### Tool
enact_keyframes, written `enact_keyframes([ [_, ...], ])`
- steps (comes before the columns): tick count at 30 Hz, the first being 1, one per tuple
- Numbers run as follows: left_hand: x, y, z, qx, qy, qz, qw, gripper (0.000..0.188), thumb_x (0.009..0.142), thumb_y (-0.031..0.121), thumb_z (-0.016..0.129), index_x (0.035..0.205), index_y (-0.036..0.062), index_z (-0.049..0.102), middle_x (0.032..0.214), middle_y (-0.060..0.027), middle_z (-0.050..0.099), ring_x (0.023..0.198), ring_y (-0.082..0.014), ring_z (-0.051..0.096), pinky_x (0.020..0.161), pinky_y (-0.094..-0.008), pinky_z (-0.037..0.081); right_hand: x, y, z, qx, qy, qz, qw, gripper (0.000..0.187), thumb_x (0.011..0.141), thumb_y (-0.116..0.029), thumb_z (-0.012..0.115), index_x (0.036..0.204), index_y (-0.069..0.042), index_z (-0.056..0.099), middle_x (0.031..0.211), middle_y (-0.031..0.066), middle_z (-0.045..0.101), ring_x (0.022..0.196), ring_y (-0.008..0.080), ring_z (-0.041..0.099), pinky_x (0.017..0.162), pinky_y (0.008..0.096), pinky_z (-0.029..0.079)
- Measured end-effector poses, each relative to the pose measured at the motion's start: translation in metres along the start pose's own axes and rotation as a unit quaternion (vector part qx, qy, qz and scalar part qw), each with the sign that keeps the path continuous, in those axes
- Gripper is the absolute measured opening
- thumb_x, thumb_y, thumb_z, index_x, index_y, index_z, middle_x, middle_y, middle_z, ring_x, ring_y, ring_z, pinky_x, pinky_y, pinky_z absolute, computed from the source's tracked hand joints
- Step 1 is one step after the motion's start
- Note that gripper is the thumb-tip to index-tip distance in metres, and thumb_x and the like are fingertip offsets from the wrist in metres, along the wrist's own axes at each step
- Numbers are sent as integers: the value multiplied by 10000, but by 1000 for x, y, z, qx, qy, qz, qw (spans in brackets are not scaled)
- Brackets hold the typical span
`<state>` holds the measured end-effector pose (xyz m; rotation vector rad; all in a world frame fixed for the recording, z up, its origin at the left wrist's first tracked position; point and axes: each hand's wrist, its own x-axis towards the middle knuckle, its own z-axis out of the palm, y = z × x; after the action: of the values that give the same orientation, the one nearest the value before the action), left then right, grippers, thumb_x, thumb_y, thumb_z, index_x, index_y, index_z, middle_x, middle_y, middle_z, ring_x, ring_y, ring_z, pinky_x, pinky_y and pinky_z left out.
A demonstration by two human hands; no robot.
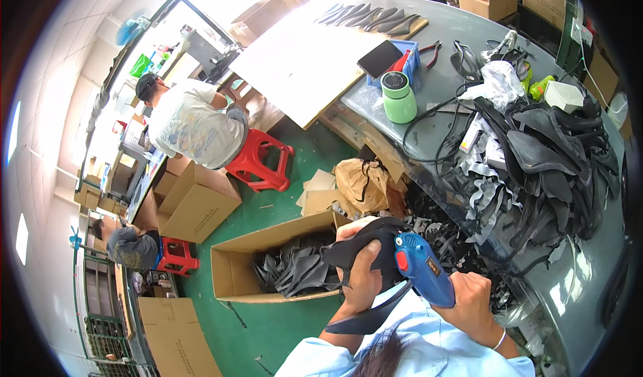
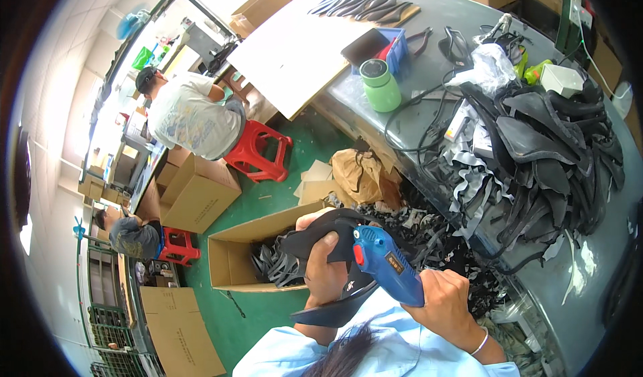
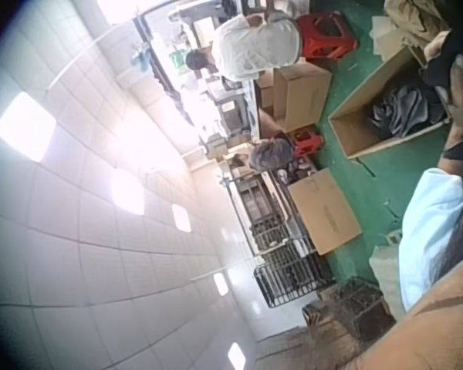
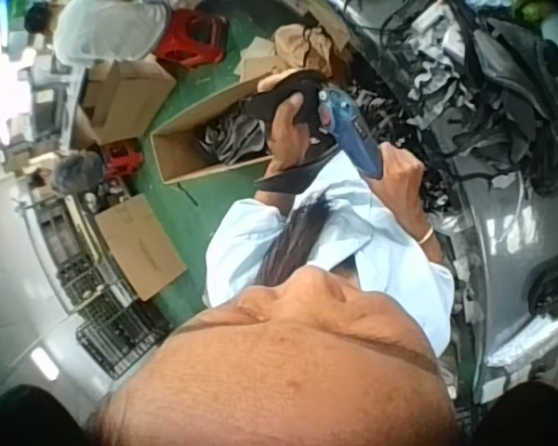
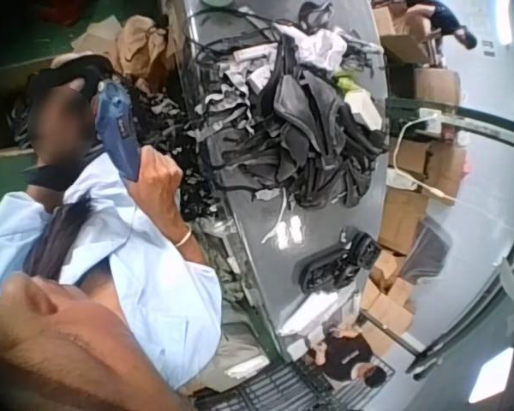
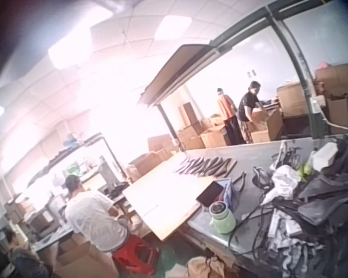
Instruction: The person uses a hot glue gun to apply adhesive to the edges of black flexible parts. They pick up parts from a pile on the table, apply glue, and place them into a cardboard box. The task is performed repeatedly in a workshop setting.
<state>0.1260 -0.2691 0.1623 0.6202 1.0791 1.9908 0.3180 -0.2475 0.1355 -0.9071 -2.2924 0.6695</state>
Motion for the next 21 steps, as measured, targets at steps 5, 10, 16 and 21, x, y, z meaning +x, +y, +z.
enact_keyframes([
  [5, 5, 19, -10, 126, -55, -82, 987, 277, 802, 6, 538, 1074, 14, 487, 1045, -98, 557, 949, -160, 542, 877, -284, 423, -1, 1, 1, -42, 14, -18, 999, 341, 648, -225, 757, 642, -55, 461, 555, 87, 494, 498, 262, 530, 499, 352, 386],
  [10, 16, 22, -15, 244, -149, -91, 954, 296, 810, -35, 533, 1096, 27, 488, 1016, -66, 587, 947, -120, 548, 853, -254, 426, -1, -1, -1, -42, 3, -21, 999, 355, 644, -238, 764, 635, -55, 460, 555, 86, 490, 496, 258, 531, 502, 344, 391],
  [16, 23, 15, -28, 267, -263, -76, 924, 367, 779, -90, 512, 1123, 31, 476, 1052, -109, 617, 973, -166, 585, 878, -299, 447, 0, -4, -3, 18, -8, -25, 999, 354, 646, -245, 765, 626, -60, 464, 534, 76, 482, 460, 254, 515, 490, 340, 389],
  [21, 33, 13, -41, 415, -422, 0, 806, 447, 707, -77, 529, 1140, -2, 449, 1029, -185, 603, 959, -323, 590, 877, -345, 453, 1, -3, -4, 39, -11, -40, 998, 349, 643, -247, 768, 633, -61, 473, 534, 76, 488, 453, 255, 515, 478, 355, 395],
])
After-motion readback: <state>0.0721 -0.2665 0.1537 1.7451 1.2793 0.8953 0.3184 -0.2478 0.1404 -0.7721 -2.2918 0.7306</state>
